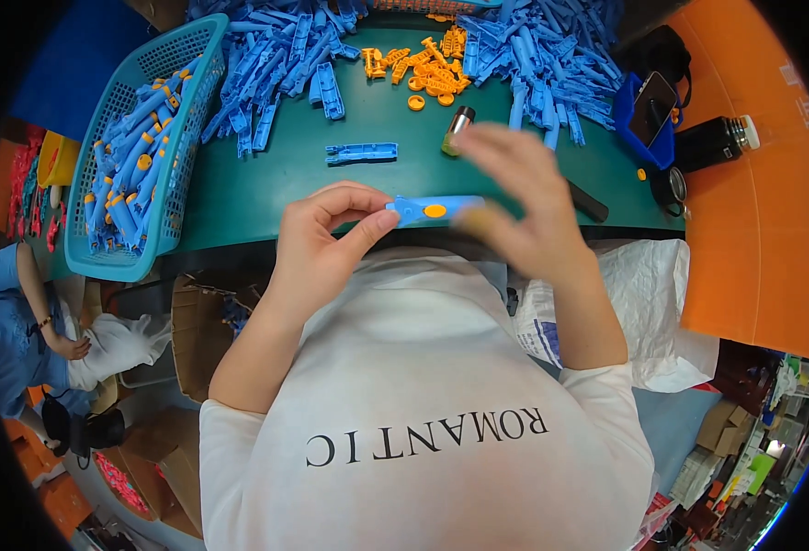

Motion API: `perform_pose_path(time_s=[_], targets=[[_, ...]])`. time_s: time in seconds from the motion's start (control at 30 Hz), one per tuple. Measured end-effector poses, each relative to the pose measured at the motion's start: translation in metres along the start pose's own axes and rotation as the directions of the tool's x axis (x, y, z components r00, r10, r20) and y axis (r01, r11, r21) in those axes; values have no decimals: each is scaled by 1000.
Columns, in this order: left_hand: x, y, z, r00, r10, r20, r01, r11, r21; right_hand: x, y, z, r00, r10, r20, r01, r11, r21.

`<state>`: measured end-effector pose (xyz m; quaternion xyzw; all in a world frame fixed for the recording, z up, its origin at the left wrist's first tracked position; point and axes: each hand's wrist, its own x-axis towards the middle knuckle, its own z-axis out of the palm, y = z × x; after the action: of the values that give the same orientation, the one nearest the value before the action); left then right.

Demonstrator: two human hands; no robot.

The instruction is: Assembling small plastic toy components on a workbench using a mallet.

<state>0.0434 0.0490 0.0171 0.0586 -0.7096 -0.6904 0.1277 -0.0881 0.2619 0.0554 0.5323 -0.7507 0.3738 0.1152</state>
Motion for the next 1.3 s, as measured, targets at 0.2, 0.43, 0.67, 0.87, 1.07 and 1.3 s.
perform_pose_path(time_s=[0.2, 0.43, 0.67, 0.87, 1.07, 1.3], targets=[[-10, 30, 5, 934, 344, 93, -355, 874, 333, -4, -17, 22, 988, -141, 59, 133, 983, 123], [-9, 18, -10, 529, 778, 338, -839, 422, 344, 3, -36, -3, 907, 125, 401, -334, 793, 509], [-6, 29, -22, 501, 775, 386, -865, 437, 245, 1, -49, 1, 947, 71, 314, -244, 793, 558], [-2, 26, -21, 188, 904, 384, -965, 97, 244, 3, -50, 6, 971, -41, 234, -98, 829, 551], [7, 21, -47, 423, 741, 522, -883, 207, 422, -5, -31, 14, 929, 325, 178, -358, 660, 661], [2, -16, -18, 880, 453, 143, -448, 690, 568, 38, -16, 45, 906, 361, 223, -423, 744, 517]])
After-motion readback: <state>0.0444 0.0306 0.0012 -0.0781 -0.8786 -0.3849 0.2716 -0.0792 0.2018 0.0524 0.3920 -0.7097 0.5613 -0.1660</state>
